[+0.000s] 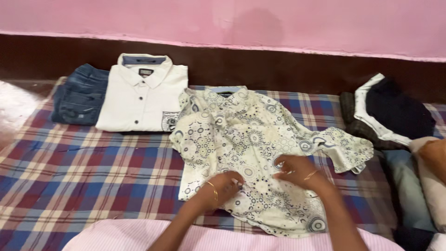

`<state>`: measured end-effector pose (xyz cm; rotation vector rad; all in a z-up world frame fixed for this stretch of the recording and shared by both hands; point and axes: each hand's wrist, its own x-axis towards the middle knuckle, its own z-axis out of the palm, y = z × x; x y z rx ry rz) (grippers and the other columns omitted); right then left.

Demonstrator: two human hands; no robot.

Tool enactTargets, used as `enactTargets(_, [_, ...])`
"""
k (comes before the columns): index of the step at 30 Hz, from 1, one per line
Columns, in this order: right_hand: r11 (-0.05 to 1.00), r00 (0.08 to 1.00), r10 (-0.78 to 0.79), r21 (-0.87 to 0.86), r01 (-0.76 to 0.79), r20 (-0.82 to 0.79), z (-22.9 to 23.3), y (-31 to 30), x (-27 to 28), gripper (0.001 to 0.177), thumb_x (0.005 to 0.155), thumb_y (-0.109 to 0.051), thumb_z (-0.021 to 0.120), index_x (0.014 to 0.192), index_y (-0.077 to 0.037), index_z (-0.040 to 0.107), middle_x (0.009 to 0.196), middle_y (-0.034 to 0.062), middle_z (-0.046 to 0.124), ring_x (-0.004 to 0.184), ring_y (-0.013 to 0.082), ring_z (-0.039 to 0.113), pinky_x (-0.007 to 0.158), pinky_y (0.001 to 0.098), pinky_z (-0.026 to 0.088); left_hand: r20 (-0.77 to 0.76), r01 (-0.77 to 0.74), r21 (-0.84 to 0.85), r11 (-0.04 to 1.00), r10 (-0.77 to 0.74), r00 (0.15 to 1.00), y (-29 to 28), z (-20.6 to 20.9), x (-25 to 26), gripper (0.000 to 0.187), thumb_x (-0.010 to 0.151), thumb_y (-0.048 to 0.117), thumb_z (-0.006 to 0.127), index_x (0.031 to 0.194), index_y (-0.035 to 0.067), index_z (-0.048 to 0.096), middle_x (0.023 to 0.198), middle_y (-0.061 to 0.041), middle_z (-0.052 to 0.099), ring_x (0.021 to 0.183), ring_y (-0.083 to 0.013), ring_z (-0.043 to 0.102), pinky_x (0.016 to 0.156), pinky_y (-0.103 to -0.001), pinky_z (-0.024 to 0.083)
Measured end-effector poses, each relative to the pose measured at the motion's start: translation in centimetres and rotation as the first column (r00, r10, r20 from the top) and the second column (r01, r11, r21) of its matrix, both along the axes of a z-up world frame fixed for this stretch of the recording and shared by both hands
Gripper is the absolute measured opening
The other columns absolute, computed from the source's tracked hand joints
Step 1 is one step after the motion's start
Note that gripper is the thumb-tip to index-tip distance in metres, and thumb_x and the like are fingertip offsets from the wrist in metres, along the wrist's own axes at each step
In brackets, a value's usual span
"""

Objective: The person spreads out a shirt on a bed and fastens its buttons by hand.

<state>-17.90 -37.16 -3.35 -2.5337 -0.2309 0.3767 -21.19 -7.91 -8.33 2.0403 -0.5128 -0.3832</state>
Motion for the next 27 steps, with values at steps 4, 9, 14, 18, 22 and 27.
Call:
enactTargets(4, [0.988,0.977,0.157,0.021,-0.156,-0.145,-1.1,9.6,-1.3,0.039,0.084,-0.037,0.078,0.115,-0.015,0.069,0.099,0.0051,0.076,0.09,0.0192,0.073,0.082,0.0347,0.059,0.267,-0.46,0.008,0.888,0.442,0.856,8.0,-2.7,2.6,0.025,0.087,0.015,0.07,0.11,0.008,0.068,0.11,-0.013,0.07,0.094,-0.0282,0.072,0.078,-0.038,0.057])
enactTargets(9, [0.958,0.955,0.265,-0.149,-0.246,0.131,-3.3,13.5,-1.9,0.036,0.078,-0.03,0.083,0.105,-0.011,0.069,0.102,0.0095,0.07,0.092,0.0291,0.066,0.079,0.0424,0.053,0.165,-0.687,0.17,0.706,0.667,0.726,13.6,-7.2,4.6,0.025,0.084,0.012,0.076,0.106,0.003,0.068,0.092,-0.012,0.072,0.086,-0.0307,0.072,0.077,-0.04,0.055])
enactTargets(14, [0.989,0.988,0.15,0.011,-0.15,-0.022,-5.7,12.1,-0.5,0.009,0.088,-0.018,0.07,0.091,-0.01,0.071,0.089,0.0034,0.075,0.083,0.0183,0.072,0.079,0.0343,0.058,-0.329,-0.558,-0.04,0.829,0.517,0.79,11.1,-7.8,5.4,0.017,0.082,0.003,0.076,0.097,-0.002,0.069,0.072,-0.004,0.065,0.061,-0.0142,0.055,0.054,-0.03,0.044])
enactTargets(18, [0.976,0.998,0.037,0.215,-0.026,-0.047,-3.7,11.7,-0.2,0.019,0.089,-0.027,0.075,0.093,-0.009,0.07,0.082,0.0055,0.077,0.073,0.0172,0.072,0.072,0.0325,0.059,-0.488,-0.533,-0.42,0.734,0.312,0.815,8.6,-5.3,5.8,0.023,0.082,0.0,0.075,0.103,-0.002,0.065,0.071,-0.001,0.06,0.061,-0.0096,0.055,0.054,-0.023,0.043])
enactTargets(22, [0.979,0.989,0.069,0.198,-0.042,-0.133,-1.8,15.1,-1.7,0.046,0.083,-0.033,0.087,0.118,-0.015,0.063,0.09,0.0071,0.073,0.076,0.0195,0.066,0.069,0.0345,0.056,-0.67,-0.591,-0.454,0.667,0.182,0.72,6.9,-0.5,4.6,0.034,0.089,-0.001,0.065,0.122,0.003,0.057,0.09,-0.008,0.067,0.074,-0.0147,0.068,0.065,-0.024,0.055])
enactTargets(27, [0.933,0.994,0.105,0.343,-0.112,0.038,-4.9,14.7,0.0,0.023,0.086,-0.017,0.075,0.108,-0.011,0.07,0.088,0.0069,0.076,0.076,0.0163,0.07,0.072,0.0317,0.056,-0.66,-0.513,-0.494,0.702,0.081,0.747,6.5,0.6,4.4,0.037,0.095,0.001,0.056,0.131,0.005,0.058,0.109,-0.013,0.07,0.09,-0.0205,0.075,0.081,-0.028,0.064])
